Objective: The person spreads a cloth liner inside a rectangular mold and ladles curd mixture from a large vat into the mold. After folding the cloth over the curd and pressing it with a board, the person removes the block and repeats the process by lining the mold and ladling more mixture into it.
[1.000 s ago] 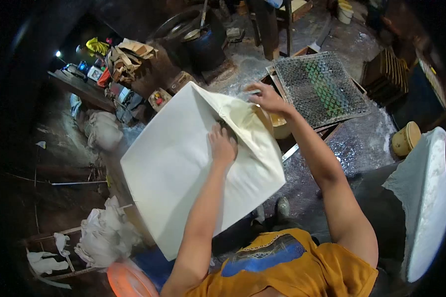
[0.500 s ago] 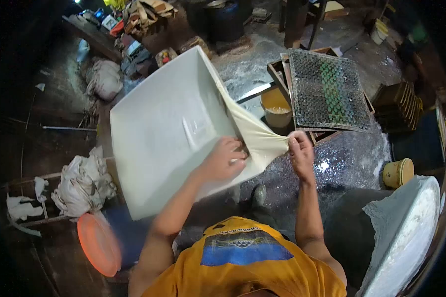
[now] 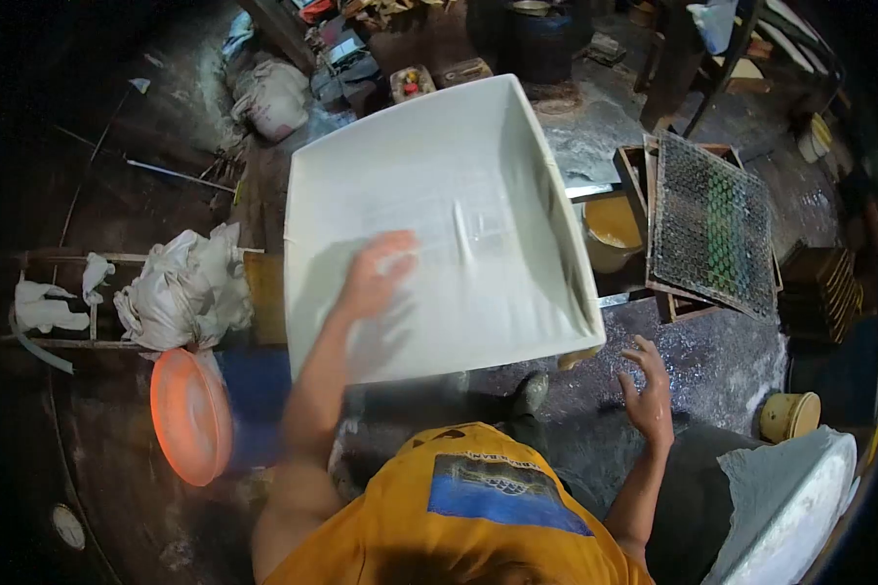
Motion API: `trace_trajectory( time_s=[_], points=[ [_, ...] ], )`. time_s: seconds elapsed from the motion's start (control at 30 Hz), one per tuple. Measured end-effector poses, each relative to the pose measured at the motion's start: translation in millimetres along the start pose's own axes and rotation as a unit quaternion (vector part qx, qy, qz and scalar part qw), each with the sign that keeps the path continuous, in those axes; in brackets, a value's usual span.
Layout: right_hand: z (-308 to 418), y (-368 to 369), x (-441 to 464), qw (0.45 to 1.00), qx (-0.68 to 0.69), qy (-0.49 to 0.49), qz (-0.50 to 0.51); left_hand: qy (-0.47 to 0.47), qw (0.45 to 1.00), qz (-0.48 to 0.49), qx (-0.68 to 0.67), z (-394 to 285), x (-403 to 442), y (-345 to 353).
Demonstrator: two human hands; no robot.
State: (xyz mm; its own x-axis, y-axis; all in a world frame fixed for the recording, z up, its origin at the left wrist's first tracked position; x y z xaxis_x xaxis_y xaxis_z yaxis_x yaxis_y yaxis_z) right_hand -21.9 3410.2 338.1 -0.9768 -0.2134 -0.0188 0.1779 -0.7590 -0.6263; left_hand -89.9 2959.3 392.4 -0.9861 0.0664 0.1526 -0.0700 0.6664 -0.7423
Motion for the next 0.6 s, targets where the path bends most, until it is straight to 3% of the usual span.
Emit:
trace_trajectory(
  time_s=[0.1,0.13,0.17,0.27,0.3,0.33,0.4,0.53,0.6],
  points=[
    [40,9,4,0.998,0.010,-0.034,-0.049,-0.121,0.973,-0.175,0.094,94,-19,-93],
    [60,12,9,0.996,0.006,-0.053,-0.068,-0.181,0.958,-0.211,0.067,128,-30,-117],
    [85,19,16,0.995,0.005,-0.061,-0.082,-0.272,0.941,-0.191,0.060,128,-37,-136],
    [164,63,41,0.987,-0.041,-0.133,-0.083,-0.455,0.868,-0.173,-0.097,248,-60,-151],
    [192,84,50,0.988,-0.036,-0.142,-0.057,-0.482,0.839,-0.151,-0.200,258,-67,-143],
    [218,107,61,0.988,-0.032,-0.150,-0.035,-0.504,0.801,-0.124,-0.300,259,-71,-129],
    [264,163,84,0.986,-0.041,-0.163,0.022,-0.436,0.740,-0.082,-0.505,263,-71,-101],
    [317,286,140,0.973,-0.088,-0.205,0.064,-0.418,0.780,-0.076,-0.459,323,-81,-72],
    [347,335,170,0.980,-0.087,-0.169,0.058,-0.394,0.803,-0.087,-0.438,341,-76,-61]
  ],
)
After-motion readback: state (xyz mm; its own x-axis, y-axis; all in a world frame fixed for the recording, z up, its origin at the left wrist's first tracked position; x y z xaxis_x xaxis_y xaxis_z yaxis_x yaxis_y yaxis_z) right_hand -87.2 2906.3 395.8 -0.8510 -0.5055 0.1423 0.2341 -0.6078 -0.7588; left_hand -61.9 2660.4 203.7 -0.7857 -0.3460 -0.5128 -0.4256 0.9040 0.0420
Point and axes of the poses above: each hand's wrist, its own x-axis towards the middle knuckle, its own y-axis out of the palm, z = x × y, the point moved 2 cm from there along x, towards the middle knuckle, and after that the axes turned 6 degrees about x, right-handed, at the moved point
